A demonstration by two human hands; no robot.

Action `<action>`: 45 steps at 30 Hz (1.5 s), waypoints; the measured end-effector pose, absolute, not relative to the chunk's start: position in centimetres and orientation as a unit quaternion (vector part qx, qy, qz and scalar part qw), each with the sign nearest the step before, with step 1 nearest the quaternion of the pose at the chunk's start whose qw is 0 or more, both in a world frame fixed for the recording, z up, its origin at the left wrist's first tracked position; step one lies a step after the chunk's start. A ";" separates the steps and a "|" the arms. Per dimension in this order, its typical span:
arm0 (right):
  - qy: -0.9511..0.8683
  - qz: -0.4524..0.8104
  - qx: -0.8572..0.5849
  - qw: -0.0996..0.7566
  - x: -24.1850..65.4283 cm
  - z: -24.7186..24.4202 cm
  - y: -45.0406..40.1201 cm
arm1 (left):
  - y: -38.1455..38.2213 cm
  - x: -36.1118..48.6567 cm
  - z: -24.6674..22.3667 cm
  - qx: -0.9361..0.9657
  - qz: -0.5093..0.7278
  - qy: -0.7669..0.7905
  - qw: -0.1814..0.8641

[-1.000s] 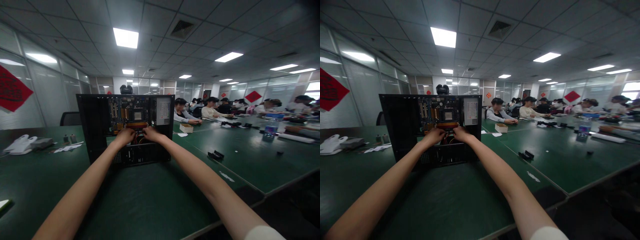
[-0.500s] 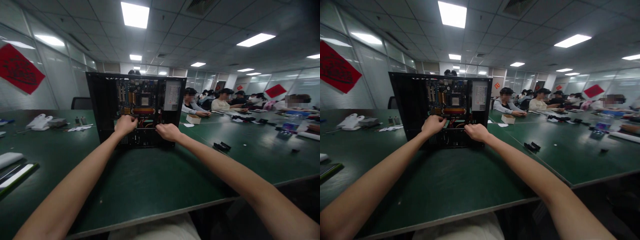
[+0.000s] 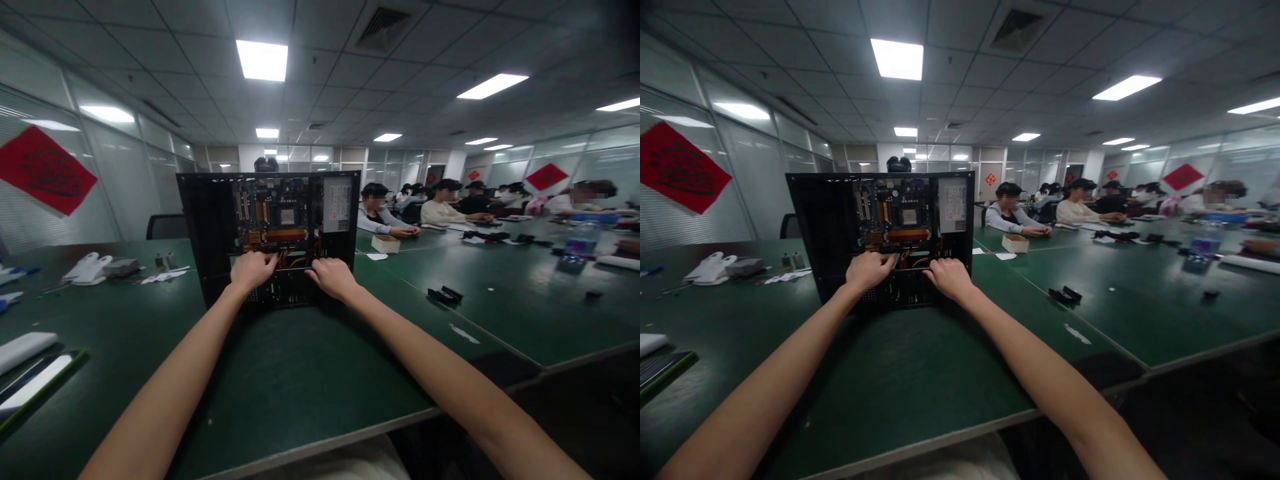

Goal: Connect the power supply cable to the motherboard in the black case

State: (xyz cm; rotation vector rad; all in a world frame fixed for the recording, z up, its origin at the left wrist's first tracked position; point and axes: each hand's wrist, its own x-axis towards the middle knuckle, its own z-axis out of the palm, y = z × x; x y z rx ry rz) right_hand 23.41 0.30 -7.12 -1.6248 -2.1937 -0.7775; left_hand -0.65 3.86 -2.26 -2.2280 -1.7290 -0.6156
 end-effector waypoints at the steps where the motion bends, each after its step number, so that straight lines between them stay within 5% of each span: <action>1: -0.759 -0.272 -0.572 0.149 23.5 -7.0 0.1 | 3.9 -0.6 -2.3 -0.760 -0.214 -0.600 0.127; 25: -0.733 -0.280 -0.616 0.072 21.6 -5.2 -4.2 | 7.5 -2.4 -1.9 -0.687 -0.338 -0.643 0.019; 39: -0.816 -0.341 -0.463 0.064 10.6 -3.8 -8.4 | 13.0 -10.2 -2.1 -0.692 -0.389 -0.606 -0.045; 45: -0.830 -0.372 -0.406 0.081 4.9 -4.5 -8.0 | 10.8 -11.1 -0.5 -0.729 -0.340 -0.593 0.032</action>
